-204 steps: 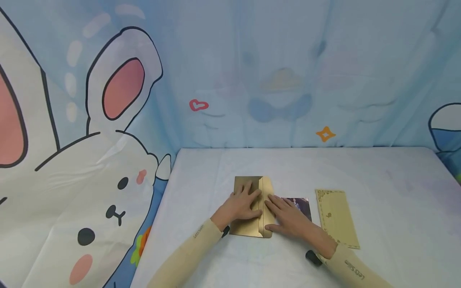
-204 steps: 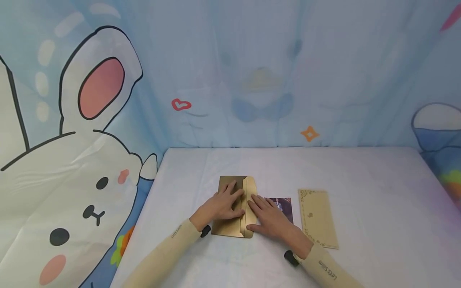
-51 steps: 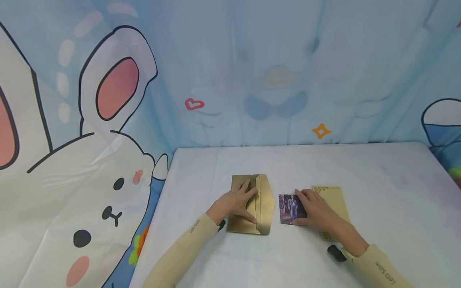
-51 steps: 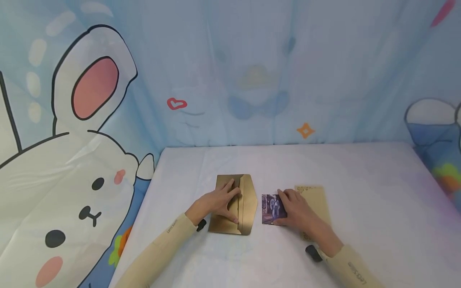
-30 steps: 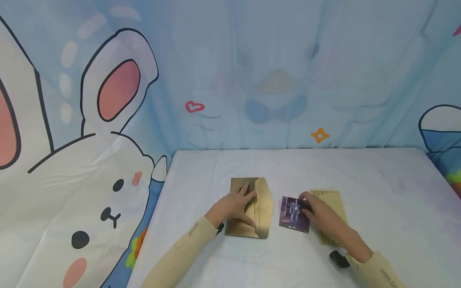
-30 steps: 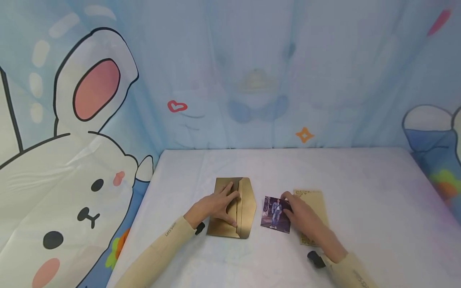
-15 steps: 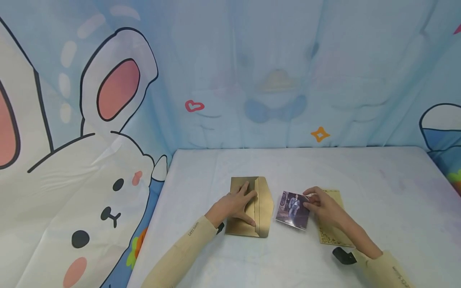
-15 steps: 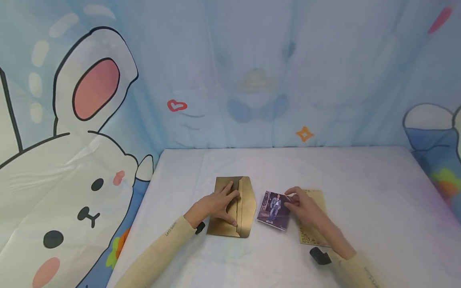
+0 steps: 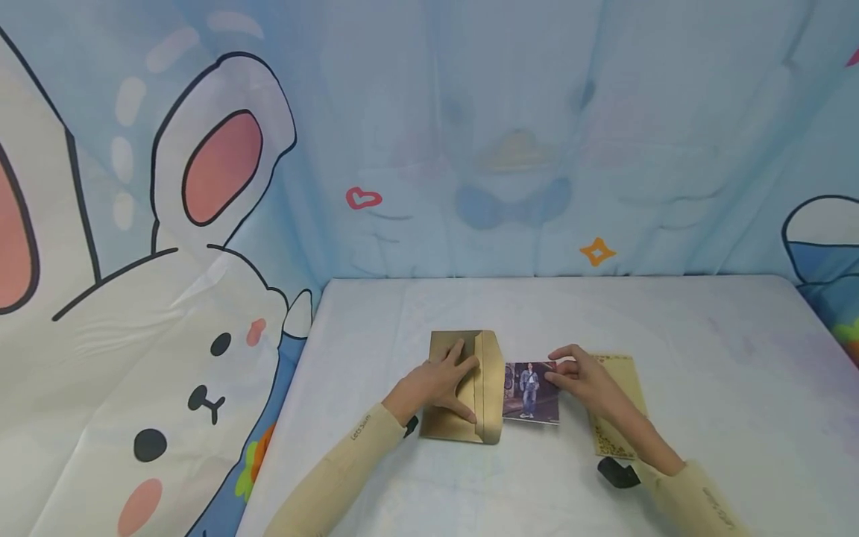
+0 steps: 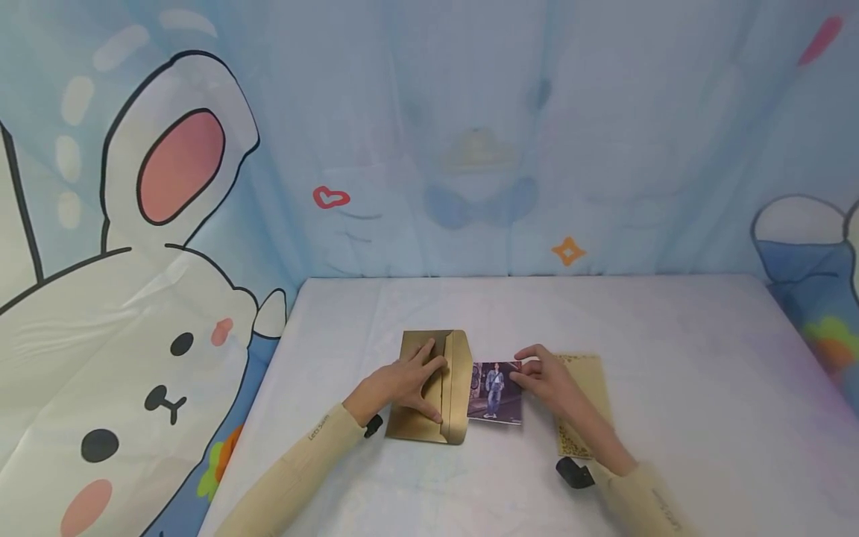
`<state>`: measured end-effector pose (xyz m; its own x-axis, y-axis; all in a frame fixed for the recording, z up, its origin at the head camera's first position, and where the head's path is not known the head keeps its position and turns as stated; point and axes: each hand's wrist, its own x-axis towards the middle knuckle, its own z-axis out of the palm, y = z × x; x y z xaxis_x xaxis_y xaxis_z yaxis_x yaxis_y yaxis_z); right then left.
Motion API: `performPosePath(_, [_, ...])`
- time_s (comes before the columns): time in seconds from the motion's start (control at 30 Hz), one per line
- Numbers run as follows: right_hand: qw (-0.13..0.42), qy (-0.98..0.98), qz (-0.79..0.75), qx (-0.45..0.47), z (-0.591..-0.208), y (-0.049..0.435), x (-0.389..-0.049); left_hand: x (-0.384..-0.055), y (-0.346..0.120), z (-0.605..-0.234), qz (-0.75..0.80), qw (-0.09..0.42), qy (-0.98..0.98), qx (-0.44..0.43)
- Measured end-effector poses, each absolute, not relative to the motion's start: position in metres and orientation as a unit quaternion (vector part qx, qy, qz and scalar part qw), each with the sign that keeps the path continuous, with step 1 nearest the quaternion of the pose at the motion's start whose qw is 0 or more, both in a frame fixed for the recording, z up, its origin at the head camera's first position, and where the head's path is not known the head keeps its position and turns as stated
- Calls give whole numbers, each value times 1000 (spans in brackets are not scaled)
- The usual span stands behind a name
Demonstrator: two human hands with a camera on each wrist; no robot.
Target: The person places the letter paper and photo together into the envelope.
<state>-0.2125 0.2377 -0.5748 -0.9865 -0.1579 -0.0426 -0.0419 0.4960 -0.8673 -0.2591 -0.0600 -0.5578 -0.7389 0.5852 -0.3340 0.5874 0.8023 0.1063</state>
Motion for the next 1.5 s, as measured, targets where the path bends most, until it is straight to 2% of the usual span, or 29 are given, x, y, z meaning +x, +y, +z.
performPosePath(0.33, [42,861,-503,-63,-579,221,-218,-257,-59,-559,-7,175,934,312])
performPosePath(0.87, [52,878,-474,-41,-586,206,-225,-257,-60,-556,13,181,933,310])
performPosePath(1.5, [67,870,-486,-56,-593,180,-232,-257,-61,-557,9,183,935,304])
